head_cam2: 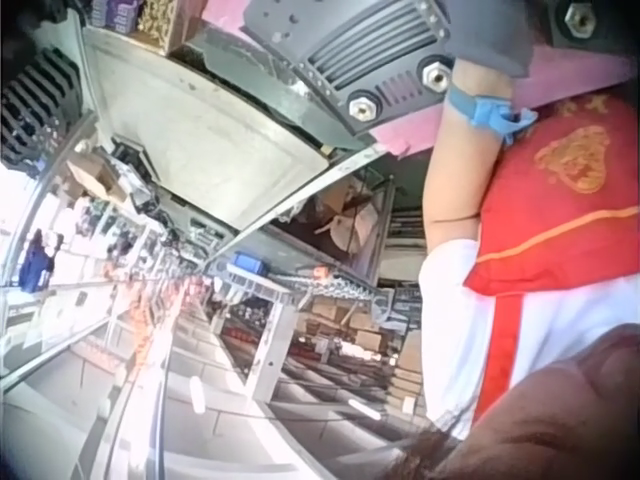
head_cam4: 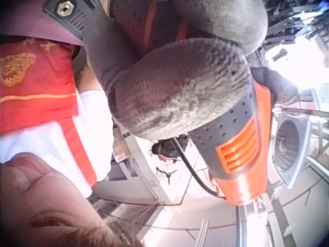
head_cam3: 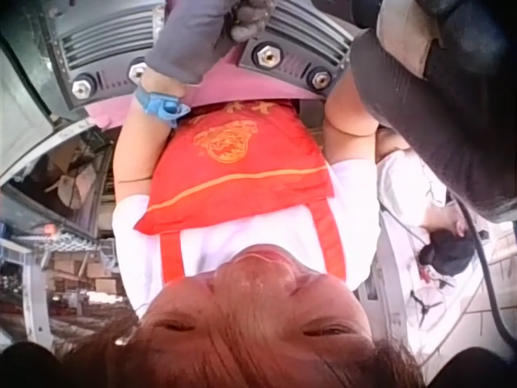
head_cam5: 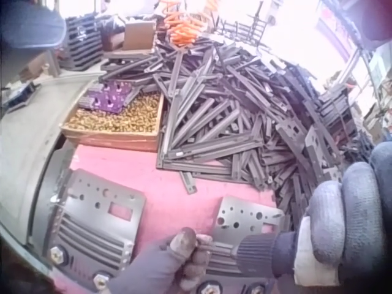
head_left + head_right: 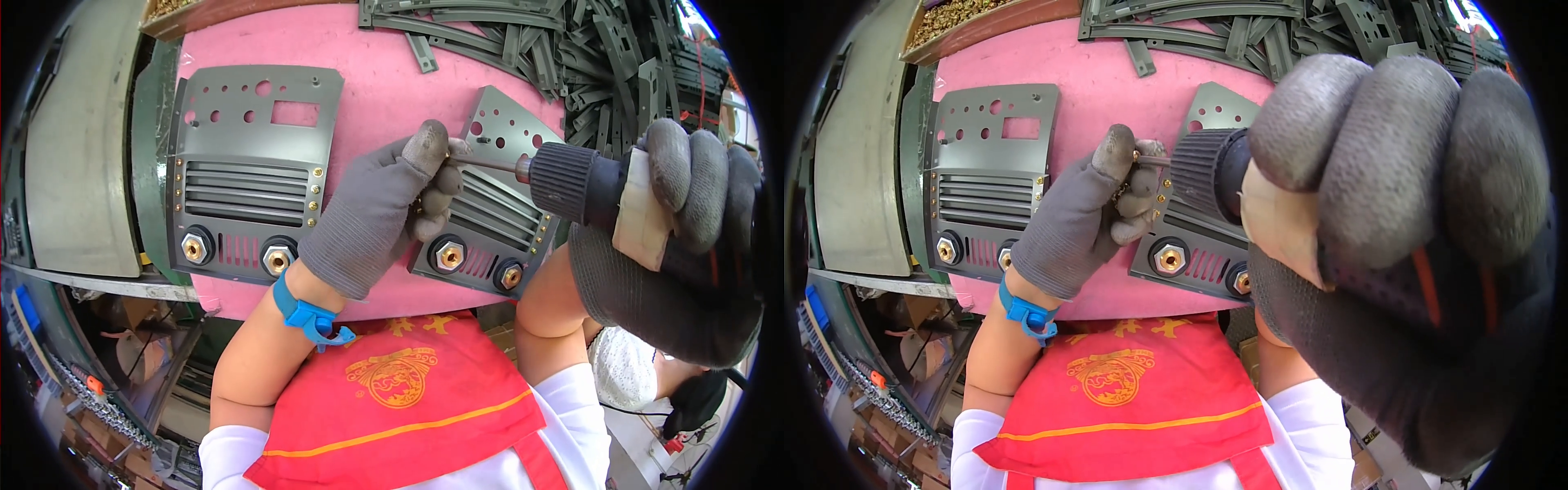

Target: Using a power drill to screw brass components into metal plates for assembly.

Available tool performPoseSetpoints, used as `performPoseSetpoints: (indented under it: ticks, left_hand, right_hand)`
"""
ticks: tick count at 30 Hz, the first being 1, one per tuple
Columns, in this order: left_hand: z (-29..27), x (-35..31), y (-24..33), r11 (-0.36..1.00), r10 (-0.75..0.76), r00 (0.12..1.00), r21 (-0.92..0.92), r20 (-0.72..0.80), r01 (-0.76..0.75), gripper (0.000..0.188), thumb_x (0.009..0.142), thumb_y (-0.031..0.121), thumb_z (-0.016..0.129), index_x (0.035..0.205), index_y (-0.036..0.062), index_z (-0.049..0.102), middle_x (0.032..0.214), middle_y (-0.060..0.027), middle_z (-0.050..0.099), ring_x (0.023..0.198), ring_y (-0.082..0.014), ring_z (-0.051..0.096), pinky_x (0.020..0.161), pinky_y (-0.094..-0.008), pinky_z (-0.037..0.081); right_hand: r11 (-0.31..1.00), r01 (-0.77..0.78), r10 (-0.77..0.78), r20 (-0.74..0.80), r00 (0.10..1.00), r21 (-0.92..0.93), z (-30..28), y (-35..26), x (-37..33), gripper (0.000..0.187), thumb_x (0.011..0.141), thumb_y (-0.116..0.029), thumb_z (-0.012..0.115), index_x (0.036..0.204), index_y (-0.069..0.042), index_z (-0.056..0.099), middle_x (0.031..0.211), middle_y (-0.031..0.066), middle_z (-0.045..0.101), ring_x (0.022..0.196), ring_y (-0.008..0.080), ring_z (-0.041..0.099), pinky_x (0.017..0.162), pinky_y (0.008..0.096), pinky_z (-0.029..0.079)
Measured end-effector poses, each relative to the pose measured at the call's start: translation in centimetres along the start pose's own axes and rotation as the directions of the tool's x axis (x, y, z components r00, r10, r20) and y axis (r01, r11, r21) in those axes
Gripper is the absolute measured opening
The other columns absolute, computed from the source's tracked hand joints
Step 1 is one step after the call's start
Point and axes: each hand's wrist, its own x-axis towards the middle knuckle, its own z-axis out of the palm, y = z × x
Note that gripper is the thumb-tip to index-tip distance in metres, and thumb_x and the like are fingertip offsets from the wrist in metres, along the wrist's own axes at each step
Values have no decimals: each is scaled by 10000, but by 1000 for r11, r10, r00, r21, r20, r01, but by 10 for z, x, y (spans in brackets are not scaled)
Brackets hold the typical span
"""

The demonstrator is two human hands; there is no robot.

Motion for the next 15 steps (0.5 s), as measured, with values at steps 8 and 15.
performPoseSetpoints:
  ticks: [8, 15]
  left_hand:
    - [8, -1, -2, 997, -25, 1000, 75, -1, 25, 515, 938, 530, 499, 1037, 29, 567, 723, 36, 462, 581, -51, 390, 501, -169, 340]
    - [17, -11, 7, 918, 137, 972, 392, -189, -53, 504, 934, 424, 569, 1219, 8, 579, 710, 62, 428, 585, -41, 374, 508, -197, 341]
  right_hand:
    - [464, 543, -474, -322, 820, 700, 24, 61, 26, 21, 776, -82, 481, 768, -96, 494, 705, -23, 453, 614, 101, 395, 657, 298, 333]
    - [723, 536, -505, -196, 841, 436, 23, 65, 25, 187, 846, -219, 453, 818, -46, 520, 729, 24, 454, 646, 138, 406, 667, 333, 334]
